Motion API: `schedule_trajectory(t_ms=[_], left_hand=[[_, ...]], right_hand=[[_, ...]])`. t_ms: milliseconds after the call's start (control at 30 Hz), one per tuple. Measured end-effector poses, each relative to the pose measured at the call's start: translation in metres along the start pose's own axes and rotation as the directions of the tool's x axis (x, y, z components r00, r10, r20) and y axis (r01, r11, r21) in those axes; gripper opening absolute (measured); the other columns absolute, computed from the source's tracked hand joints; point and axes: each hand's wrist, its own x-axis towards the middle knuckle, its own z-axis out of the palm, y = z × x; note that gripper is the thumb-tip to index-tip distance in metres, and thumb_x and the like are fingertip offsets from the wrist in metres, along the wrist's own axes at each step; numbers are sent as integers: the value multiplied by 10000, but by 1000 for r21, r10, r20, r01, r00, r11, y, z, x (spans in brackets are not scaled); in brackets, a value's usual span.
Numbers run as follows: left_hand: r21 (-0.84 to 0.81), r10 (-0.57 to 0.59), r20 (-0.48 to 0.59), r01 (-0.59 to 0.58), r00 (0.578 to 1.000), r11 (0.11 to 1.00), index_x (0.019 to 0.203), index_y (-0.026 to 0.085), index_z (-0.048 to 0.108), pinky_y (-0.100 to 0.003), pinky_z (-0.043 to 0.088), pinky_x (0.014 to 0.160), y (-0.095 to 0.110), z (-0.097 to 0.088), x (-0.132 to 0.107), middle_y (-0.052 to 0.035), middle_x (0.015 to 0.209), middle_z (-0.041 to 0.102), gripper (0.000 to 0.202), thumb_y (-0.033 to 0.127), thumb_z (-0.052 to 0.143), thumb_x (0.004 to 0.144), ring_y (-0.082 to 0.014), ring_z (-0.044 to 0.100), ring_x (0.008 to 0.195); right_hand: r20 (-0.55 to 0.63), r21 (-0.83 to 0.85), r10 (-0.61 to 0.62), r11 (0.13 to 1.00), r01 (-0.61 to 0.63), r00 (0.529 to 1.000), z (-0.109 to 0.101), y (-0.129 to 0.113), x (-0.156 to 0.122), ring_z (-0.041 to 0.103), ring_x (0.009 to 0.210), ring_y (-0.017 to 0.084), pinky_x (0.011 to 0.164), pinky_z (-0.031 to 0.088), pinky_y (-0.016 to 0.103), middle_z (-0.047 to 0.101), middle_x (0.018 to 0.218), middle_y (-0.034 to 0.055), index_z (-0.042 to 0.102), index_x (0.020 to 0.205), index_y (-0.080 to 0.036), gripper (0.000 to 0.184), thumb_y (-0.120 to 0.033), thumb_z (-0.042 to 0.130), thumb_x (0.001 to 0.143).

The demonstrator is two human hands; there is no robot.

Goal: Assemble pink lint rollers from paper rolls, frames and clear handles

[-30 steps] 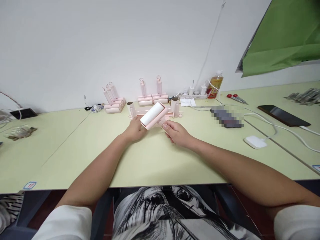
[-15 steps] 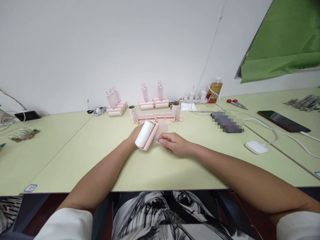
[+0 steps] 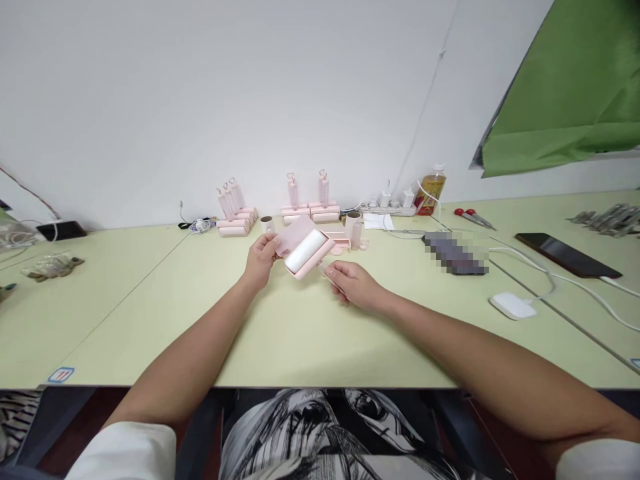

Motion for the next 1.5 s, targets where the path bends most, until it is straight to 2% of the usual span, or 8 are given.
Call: schedule_trajectory(t_ms=[300,800,933,1033,1167,1233,1367,1500], left_hand=[[61,32,47,-35,998,997,975,164,701,-259,477,647,-3,-1,-4,-11,817,663,371,382,715,676,-119,567,686],[217,-73,400,-17,913,976,1212,178,641,-262,500,697,3,1,-13,-73,1111,650,504,407,683,766,-157,591,856],[217,-166,420,79,892,973,1280,217,513,-275,533,649,7,10,-22,-67,1089,614,648,349,751,692,-154,643,780],[162,-232,339,186,912,969,1224,193,512,-244,512,546,5,16,-25,-34,928,617,597,303,740,684,-125,634,634],[-10,-345,177,352,922,936,1075,150,559,-204,496,476,2,13,-16,-17,775,628,377,272,675,738,-102,610,550],[-73,-405,104,413,908,908,1033,135,568,-191,496,462,3,10,-12,-29,744,646,300,278,643,779,-102,613,534],[-83,-497,159,513,853,854,1035,130,591,-200,472,428,10,6,-9,-74,782,687,379,468,566,865,-106,604,487],[-153,-433,266,481,861,863,1058,176,588,-214,434,420,16,5,-10,-89,893,701,623,731,418,832,-125,626,517]], right_hand=[[-36,48,33,998,-31,999,1,3,2,471,406,89,360,383,205,530,593,-39,468,749,-208,321,-491,486,898],[-62,25,24,999,-23,998,3,3,1,441,373,72,339,333,191,502,577,-57,464,764,-209,329,-503,462,913],[-46,65,143,988,-140,989,3,-6,1,456,368,82,292,281,187,525,605,-41,495,799,-210,337,-532,484,898],[-36,134,175,977,-169,984,0,-18,-2,462,388,80,324,351,194,564,646,-22,520,853,-207,326,-532,533,877],[50,171,15,985,-24,999,-9,-33,-10,583,544,118,449,488,253,640,952,39,507,1218,-278,458,-565,538,863],[52,10,-122,993,121,991,-11,-37,-12,597,609,127,514,498,267,626,1032,48,484,1304,-298,544,-536,601,830],[-126,-435,-456,824,364,881,-11,-46,-5,543,611,137,585,432,265,647,820,25,645,1119,-226,355,-417,637,820],[-292,-494,-485,814,305,824,-26,-73,24,536,581,153,562,404,258,593,649,8,659,987,-187,273,-408,564,857]])
